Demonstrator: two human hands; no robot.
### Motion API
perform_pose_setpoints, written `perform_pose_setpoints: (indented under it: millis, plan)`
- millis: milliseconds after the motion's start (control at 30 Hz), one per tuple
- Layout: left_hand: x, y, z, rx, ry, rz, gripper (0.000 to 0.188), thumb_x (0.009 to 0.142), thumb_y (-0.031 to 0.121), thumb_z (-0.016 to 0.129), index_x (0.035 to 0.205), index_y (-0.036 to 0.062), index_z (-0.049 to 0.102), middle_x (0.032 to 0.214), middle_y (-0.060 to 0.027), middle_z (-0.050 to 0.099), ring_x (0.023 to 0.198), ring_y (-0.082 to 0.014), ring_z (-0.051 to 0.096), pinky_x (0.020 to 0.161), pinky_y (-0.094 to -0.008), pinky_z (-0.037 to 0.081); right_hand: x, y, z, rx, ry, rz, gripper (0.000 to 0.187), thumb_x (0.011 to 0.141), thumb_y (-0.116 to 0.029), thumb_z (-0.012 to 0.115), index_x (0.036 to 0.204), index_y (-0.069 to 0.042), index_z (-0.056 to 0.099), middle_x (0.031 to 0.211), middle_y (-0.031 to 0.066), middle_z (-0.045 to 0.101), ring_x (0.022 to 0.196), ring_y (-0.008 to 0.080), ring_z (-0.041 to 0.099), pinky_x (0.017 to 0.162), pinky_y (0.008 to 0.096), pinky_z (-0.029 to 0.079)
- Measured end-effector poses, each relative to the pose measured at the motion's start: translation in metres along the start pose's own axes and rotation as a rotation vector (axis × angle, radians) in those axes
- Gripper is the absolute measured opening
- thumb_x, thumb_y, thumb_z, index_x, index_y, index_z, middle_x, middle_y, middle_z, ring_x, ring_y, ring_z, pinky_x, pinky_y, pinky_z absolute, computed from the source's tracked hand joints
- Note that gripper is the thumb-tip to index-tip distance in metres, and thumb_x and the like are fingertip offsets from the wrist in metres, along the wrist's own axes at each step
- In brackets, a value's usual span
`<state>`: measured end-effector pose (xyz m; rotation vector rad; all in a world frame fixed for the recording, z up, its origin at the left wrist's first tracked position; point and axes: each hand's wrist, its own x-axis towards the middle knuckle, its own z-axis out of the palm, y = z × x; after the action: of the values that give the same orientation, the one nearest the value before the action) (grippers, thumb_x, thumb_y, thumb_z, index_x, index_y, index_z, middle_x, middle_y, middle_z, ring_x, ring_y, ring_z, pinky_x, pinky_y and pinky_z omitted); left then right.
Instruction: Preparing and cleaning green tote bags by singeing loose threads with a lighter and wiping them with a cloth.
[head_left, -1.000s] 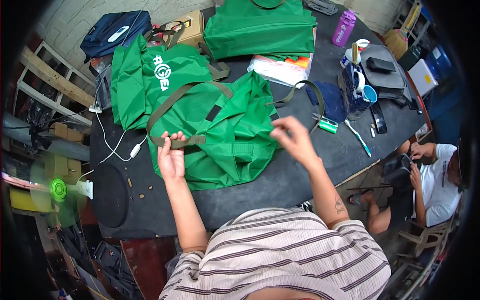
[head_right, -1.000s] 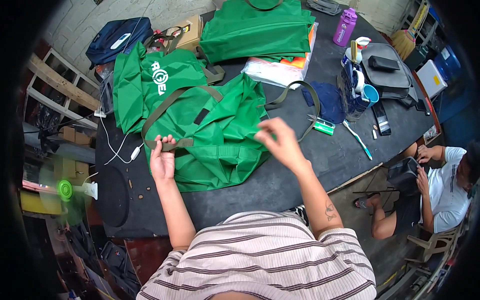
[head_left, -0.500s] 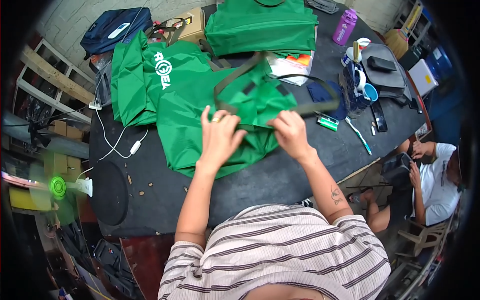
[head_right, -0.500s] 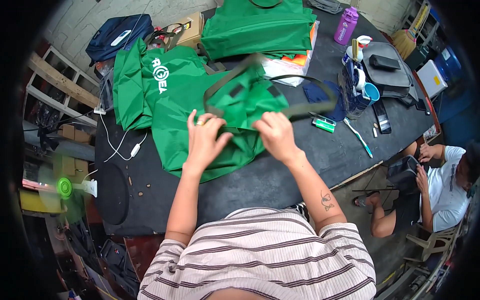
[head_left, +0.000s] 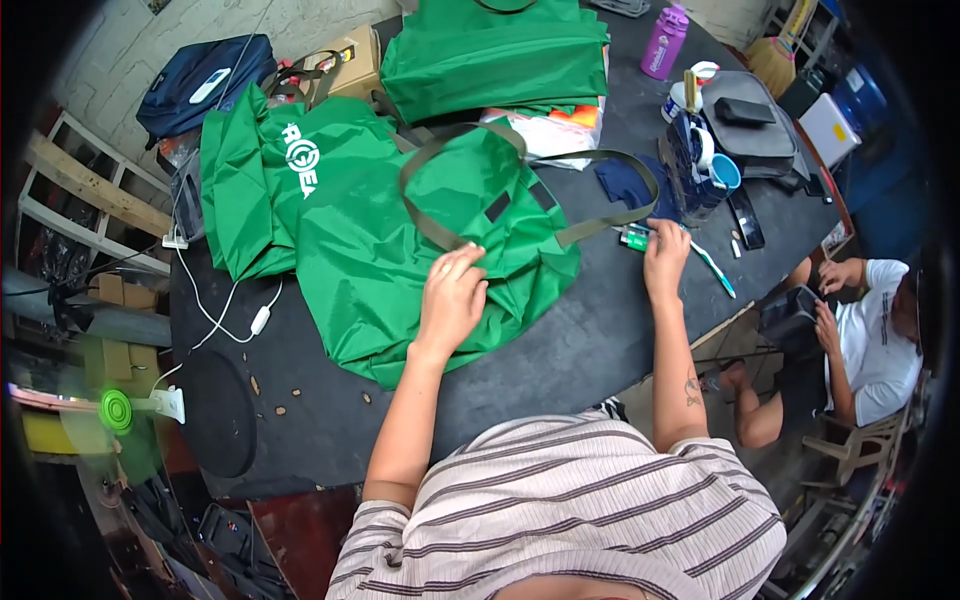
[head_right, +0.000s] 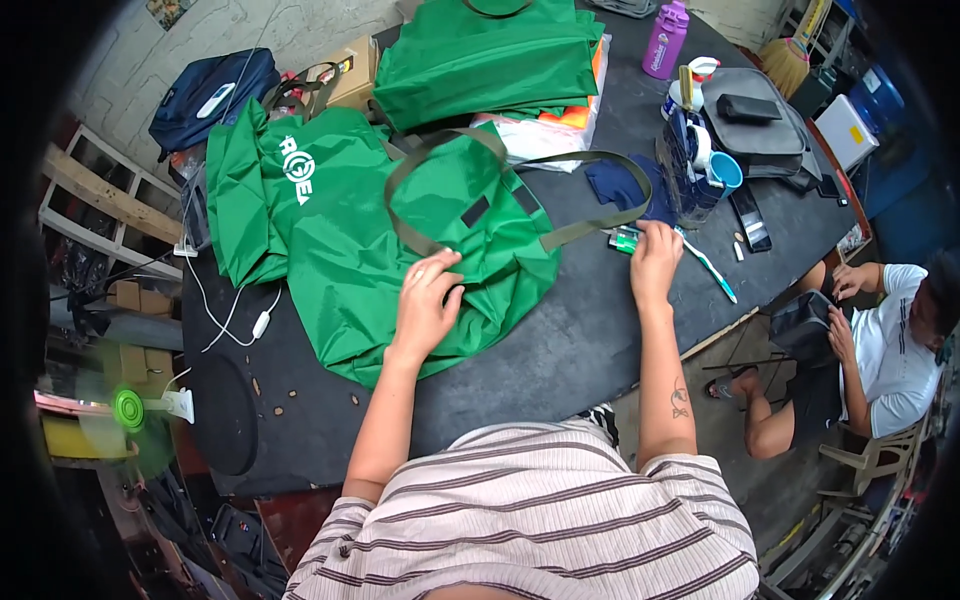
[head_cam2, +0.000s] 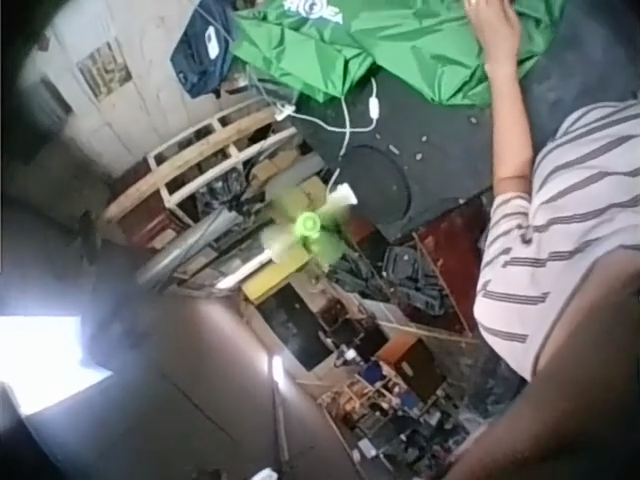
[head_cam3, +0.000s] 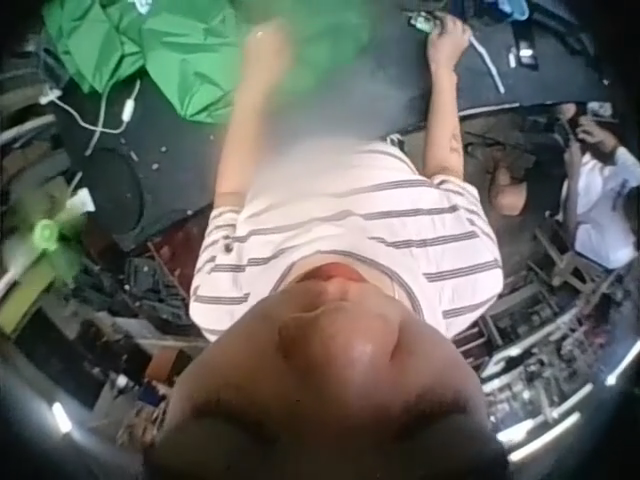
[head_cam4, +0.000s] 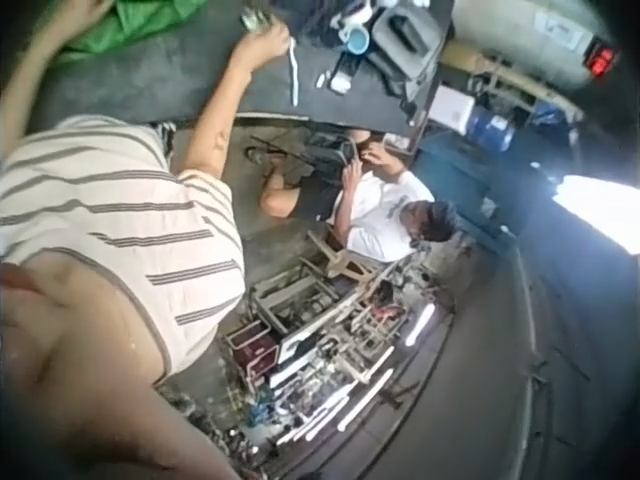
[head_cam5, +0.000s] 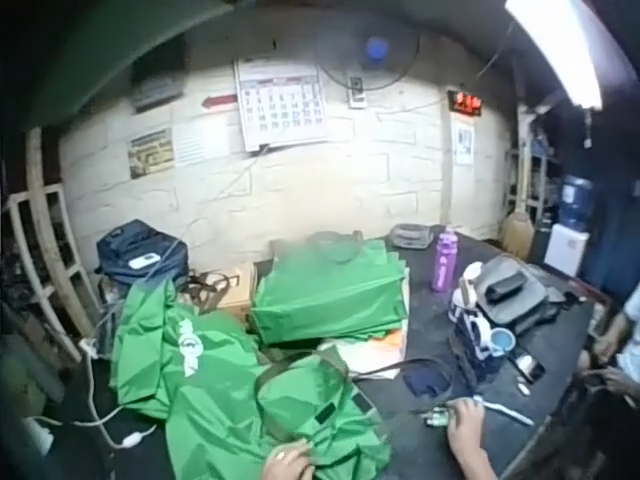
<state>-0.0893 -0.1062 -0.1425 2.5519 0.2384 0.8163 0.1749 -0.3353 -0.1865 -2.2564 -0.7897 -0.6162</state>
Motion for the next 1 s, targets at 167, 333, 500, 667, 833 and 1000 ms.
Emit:
perform_pose_setpoints:
  millis: [167, 333, 500, 667, 833, 1000]
  plan:
    - [0.012, 0.013, -0.009, -0.103, -0.047, -0.093, 0.034, 0.072, 0.003, 0.063, 0.106, 0.0071, 0.061, 0.109, -0.009, 0.061, 0.102, -0.0254, 0.057, 0.092, -0.0395, 0.038, 0.001, 0.007, 0.001, -0.145, -0.234, 0.077, 0.022, 0.081, -0.012, 0.064, 0.103, -0.012, 0.065, 0.101, 0.007, 0.055, 0.1, 0.0307, 0.048, 0.09, 0.0416, 0.037]
    - [0.013, 0.002, 0.004, -0.167, -0.112, -0.197, 0.036, 0.071, 0.009, 0.071, 0.106, 0.0116, 0.063, 0.102, -0.0047, 0.064, 0.095, -0.0212, 0.057, 0.09, -0.0356, 0.033, 0.02, 0.021, -0.005, -0.089, -0.443, 0.327, 0.023, 0.075, -0.02, 0.071, 0.095, -0.01, 0.065, 0.097, 0.0106, 0.056, 0.099, 0.0322, 0.049, 0.087, 0.0418, 0.039]
    - [0.018, 0.005, 0.011, -0.115, -0.072, -0.257, 0.028, 0.067, 0.017, 0.077, 0.094, 0.0113, 0.068, 0.086, -0.0036, 0.065, 0.087, -0.0201, 0.056, 0.088, -0.035, 0.033, 0.016, 0.03, -0.023, -0.072, -0.243, 0.406, 0.012, 0.076, -0.002, 0.06, 0.087, -0.001, 0.054, 0.088, 0.0187, 0.06, 0.085, 0.0372, 0.058, 0.074, 0.043, 0.045]
    - [0.023, 0.01, 0.016, -0.137, 0.07, -0.329, 0.022, 0.065, 0.018, 0.079, 0.084, 0.0116, 0.07, 0.078, -0.0024, 0.063, 0.086, -0.0197, 0.055, 0.092, -0.0371, 0.031, 0.016, -0.056, -0.057, 0.446, -0.127, 0.39, 0.026, 0.091, -0.019, 0.054, 0.11, 0.0, 0.052, 0.099, 0.0161, 0.058, 0.091, 0.027, 0.056, 0.081, 0.0358, 0.044]
    - [0.029, 0.029, 0.015, -0.053, 0.176, -0.305, 0.036, 0.061, 0.012, 0.08, 0.092, 0.0114, 0.062, 0.076, -0.0006, 0.061, 0.088, -0.0205, 0.054, 0.095, -0.0404, 0.03, -0.004, -0.157, -0.062, 0.469, -0.494, -0.088, 0.03, 0.081, -0.018, 0.067, 0.104, -0.003, 0.058, 0.096, 0.0142, 0.054, 0.089, 0.0313, 0.058, 0.076, 0.038, 0.048]
    - [0.032, 0.043, 0.02, -0.002, 0.222, -0.242, 0.048, 0.064, 0.006, 0.075, 0.108, 0.0115, 0.055, 0.076, -0.0004, 0.059, 0.087, -0.02, 0.054, 0.096, -0.0423, 0.029, -0.01, -0.177, -0.039, 0.344, -0.395, -0.184, 0.033, 0.075, -0.018, 0.073, 0.103, -0.005, 0.061, 0.093, 0.0116, 0.055, 0.085, 0.0306, 0.059, 0.07, 0.0398, 0.048]
